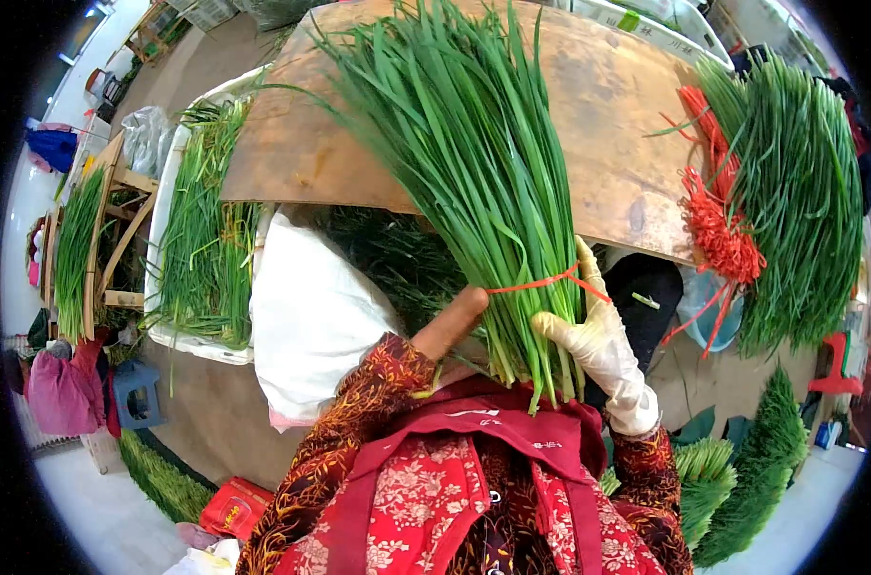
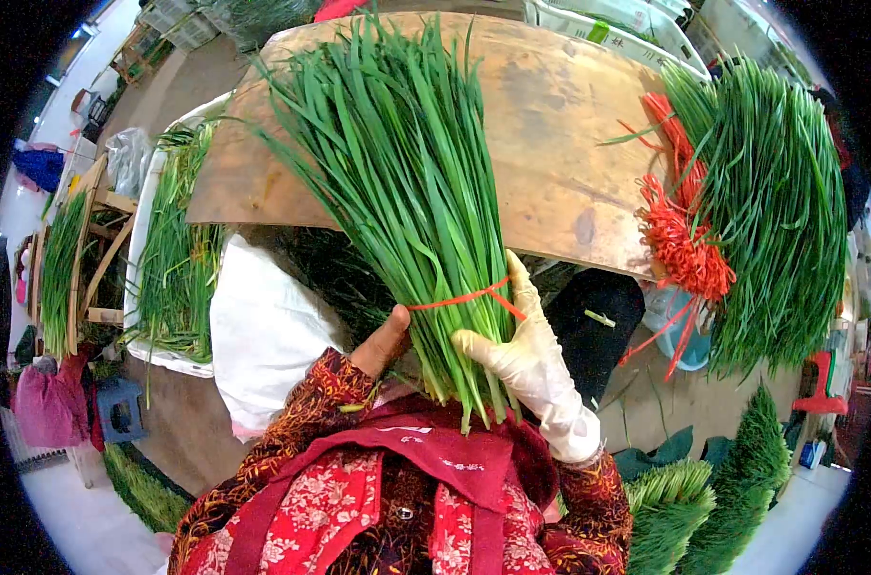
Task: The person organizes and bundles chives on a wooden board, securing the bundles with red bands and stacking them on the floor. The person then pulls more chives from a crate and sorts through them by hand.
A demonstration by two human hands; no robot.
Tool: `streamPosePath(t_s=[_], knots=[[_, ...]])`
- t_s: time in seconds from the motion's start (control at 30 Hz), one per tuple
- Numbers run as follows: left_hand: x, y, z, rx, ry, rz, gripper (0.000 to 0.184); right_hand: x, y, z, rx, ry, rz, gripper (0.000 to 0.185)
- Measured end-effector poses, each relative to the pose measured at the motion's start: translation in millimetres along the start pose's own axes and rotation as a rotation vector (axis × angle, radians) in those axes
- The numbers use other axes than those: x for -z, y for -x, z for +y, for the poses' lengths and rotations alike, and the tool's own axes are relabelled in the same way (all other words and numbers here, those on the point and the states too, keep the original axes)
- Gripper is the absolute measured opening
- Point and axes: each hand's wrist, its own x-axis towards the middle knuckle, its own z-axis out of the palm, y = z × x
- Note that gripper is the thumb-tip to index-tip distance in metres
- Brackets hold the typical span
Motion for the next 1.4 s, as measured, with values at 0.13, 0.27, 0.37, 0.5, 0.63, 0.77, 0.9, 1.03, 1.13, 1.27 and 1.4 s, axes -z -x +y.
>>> streamPosePath(t_s=[0.13,0.27,0.37,0.5,0.63,0.77,0.9,1.03,1.13,1.27,1.4], knots=[[-15.9,-1.5,-8.3,0.028,0.173,0.054,0.083,3.1,8.4,0.6,0.096,0.051,0.048,0.109],[-45.1,-3.3,8.8,0.122,0.492,0.123,0.074,5.8,21.5,-13.1,0.212,0.472,0.051,0.112],[-53.9,2.3,24.8,0.163,0.584,0.112,0.08,14.4,16.8,-6.8,0.057,0.139,0.012,0.107],[-50.6,-3.5,16.6,0.115,0.365,0.186,0.092,25.6,12.8,-5.7,0.012,-0.235,-0.053,0.099],[-54.1,-9.9,19.4,0.072,0.263,0.184,0.092,27.2,13.6,-4.9,-0.027,-0.307,-0.098,0.105],[-61.6,-7.1,20.0,0.006,0.154,0.192,0.092,24.8,12.8,-2.9,0.051,-0.289,-0.17,0.116],[-66.5,-13.9,30.5,-0.095,0.056,0.217,0.092,32.1,11.0,-1.1,0.143,-0.351,-0.211,0.124],[-66.6,-40.2,71.6,-0.257,-0.035,0.235,0.093,49.2,-18.5,-34.9,0.384,-0.129,-0.232,0.137],[-69.8,-79.2,127.9,-0.408,-0.101,0.178,0.094,57.3,-45.6,-100.9,0.518,-0.002,-0.303,0.13],[-72.7,-120.8,171.7,-0.558,-0.379,0.2,0.097,70.7,-88.5,-142.8,0.51,0.003,-0.317,0.116],[-55.8,-157.3,164.8,-0.676,-0.501,0.196,0.113,91.2,-119.6,-138.4,0.526,0.147,-0.293,0.107]])
